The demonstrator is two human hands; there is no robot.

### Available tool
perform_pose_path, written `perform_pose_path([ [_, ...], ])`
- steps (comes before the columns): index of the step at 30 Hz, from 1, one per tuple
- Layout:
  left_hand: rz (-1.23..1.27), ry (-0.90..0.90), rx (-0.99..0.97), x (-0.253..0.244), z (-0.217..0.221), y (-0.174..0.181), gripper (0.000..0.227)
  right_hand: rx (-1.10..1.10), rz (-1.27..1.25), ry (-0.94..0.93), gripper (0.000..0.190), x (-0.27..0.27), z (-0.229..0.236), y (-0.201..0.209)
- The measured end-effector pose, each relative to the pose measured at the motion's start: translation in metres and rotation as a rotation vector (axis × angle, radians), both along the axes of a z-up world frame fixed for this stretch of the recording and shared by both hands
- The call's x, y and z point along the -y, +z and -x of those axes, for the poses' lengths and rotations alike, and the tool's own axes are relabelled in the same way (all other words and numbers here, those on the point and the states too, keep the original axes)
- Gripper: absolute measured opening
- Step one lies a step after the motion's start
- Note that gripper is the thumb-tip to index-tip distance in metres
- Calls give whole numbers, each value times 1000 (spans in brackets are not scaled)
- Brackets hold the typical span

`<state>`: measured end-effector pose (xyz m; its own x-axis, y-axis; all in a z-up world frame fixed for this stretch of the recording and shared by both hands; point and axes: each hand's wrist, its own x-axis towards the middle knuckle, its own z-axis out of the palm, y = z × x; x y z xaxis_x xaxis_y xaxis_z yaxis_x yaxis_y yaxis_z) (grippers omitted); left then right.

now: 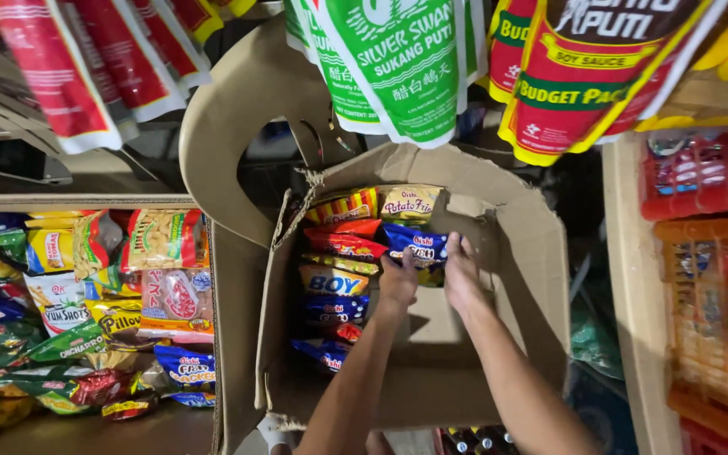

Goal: Organizes various small snack bags and packets from a large cardboard box into a smaller display basket or onto retail shelves.

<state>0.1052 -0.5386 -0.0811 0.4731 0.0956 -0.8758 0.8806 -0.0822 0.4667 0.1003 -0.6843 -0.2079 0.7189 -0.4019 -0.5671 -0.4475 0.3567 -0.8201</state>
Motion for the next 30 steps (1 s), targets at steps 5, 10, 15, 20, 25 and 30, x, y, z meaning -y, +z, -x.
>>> perform_pose_path([
  [5, -170, 13, 278, 21, 3, -160, 79, 34, -53, -5, 36, -8, -25, -22],
  [10, -146, 26, 311, 19, 4, -183, 70, -21, -141, 11, 42, -17, -35, -19],
  [15, -13, 168, 344, 19, 3, -140, 55, -102, -31, 171, 55, -7, -38, -5],
  [20, 209, 293, 549, 38, 22, -160, 39, -58, 309, 277, 65, -22, -24, 68],
  [25, 117, 94, 469, -4, 17, -21, 37, 111, 557, 314, 61, -56, -9, 112],
  [30, 109, 11, 983, -90, 28, 66, 40, 571, 458, 194, 34, -149, 10, 179],
])
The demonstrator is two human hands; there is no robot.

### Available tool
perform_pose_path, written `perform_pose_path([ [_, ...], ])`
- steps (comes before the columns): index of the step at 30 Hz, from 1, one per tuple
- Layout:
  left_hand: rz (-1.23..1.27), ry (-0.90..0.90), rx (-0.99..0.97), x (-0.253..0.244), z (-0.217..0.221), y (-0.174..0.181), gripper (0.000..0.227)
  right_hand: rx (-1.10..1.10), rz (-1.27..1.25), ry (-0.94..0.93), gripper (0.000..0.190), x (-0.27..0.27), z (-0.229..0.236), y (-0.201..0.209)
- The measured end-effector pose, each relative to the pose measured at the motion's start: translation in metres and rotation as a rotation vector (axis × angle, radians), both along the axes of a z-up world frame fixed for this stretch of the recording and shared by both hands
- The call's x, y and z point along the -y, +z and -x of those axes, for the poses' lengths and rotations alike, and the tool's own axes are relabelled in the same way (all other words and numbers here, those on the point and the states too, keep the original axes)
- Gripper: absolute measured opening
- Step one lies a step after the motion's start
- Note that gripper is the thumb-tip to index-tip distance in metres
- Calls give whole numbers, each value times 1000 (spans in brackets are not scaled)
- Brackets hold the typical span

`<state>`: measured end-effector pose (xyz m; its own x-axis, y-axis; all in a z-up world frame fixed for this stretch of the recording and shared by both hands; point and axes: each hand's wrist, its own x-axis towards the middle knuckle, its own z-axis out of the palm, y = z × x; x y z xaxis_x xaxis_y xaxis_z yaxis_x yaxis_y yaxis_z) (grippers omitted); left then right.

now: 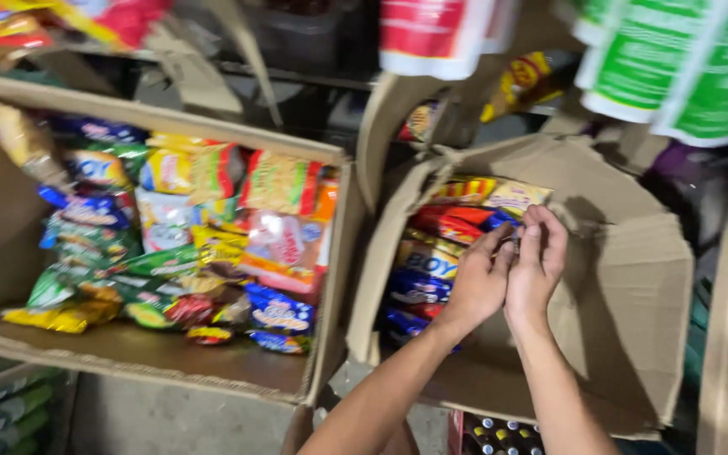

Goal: Organizes various small snack bags and packets from a large cardboard box into a smaller display basket or onto retail shelves.

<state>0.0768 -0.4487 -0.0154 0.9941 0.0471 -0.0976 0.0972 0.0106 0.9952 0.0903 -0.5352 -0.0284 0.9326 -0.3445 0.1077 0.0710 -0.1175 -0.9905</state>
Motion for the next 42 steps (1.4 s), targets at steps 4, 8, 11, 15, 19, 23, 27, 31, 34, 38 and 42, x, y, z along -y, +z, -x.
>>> perform_pose_path([
  [4, -24, 117, 75, -109, 18, 44, 37, 7, -129, 45, 27, -102, 15, 32],
  [8, 14, 206, 46, -237, 39, 49, 33, 41, -107, 198, 20, -217, 31, 32],
  [11, -81, 314, 14, -339, 53, 21, 30, -34, -100, 367, 19, -303, 47, 8],
  [15, -252, 394, -31, -464, 79, -30, 28, -329, -3, 600, 27, -395, 74, -38],
  [19, -410, 328, -57, -563, 105, -76, 33, -254, 339, 796, 27, -466, 89, -54],
  [23, -536, 31, -61, -628, 119, -97, 54, -192, 672, 1053, 49, -518, 87, -61],
  [27, -756, -247, -146, -652, 120, -86, 64, -313, 1211, 1232, 76, -558, 84, -27],
  [31, -1040, -425, -208, -659, 129, -91, 63, -300, 1337, 1290, 48, -560, 87, -48],
  [34, -1209, -473, -150, -669, 128, -99, 50, -304, 1320, 1316, 24, -553, 77, -52],
  [38, -862, -363, -149, -683, 125, -53, 44, -392, 661, 1214, 39, -520, 56, -59],
  [42, -103, -63, -187, -665, 119, -41, 37, -626, -223, 919, 30, -487, 39, -17],
])
